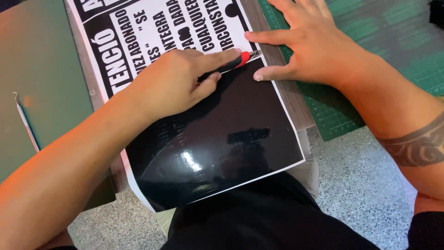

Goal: Weeding a vinyl sign by removing negative space from letters using a pick tool and trimming with a utility knife

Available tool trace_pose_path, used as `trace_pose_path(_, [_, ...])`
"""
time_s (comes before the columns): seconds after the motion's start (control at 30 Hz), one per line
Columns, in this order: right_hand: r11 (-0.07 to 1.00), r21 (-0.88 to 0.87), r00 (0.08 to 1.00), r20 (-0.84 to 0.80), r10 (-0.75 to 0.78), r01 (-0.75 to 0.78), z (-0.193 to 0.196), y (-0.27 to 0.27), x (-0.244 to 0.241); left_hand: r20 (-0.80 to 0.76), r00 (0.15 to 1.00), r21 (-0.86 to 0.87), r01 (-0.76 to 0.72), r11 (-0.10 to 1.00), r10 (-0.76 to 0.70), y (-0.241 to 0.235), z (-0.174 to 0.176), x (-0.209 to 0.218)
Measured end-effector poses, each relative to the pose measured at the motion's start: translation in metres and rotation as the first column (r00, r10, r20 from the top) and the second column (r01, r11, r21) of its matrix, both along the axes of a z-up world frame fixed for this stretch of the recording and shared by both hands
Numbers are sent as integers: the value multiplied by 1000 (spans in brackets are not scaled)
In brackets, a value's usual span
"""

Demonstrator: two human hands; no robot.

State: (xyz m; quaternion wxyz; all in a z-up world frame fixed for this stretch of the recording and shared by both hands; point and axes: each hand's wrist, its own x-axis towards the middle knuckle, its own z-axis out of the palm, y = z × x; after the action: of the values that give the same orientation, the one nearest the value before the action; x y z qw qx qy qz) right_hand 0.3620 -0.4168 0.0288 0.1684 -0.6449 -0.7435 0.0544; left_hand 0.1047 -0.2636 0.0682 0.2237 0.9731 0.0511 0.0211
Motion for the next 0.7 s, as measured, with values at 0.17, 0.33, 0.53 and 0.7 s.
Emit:
trace_pose_path(0.17, [999, 42, 1000, 18, 0, -1, -7, 0, 3, -27, 1000, -6, -15, 1000, 15, -1, 0, 0])
trace_pose_path(0.33, [1000, 20, 999, 54, -1, 0, -2, 0, 1, -4, 1000, 47, 7, 999, -7, 0, -2, 0])
trace_pose_path(0.53, [1000, 29, 998, 67, 6, -8, -4, 0, 2, -61, 998, 54, -1, 999, 5, -1, -2, 3])
trace_pose_path(0.7, [999, -33, 997, 77, 4, -1, 1, -1, 1, -118, 993, 91, -20, 996, 30, -3, 2, 4])
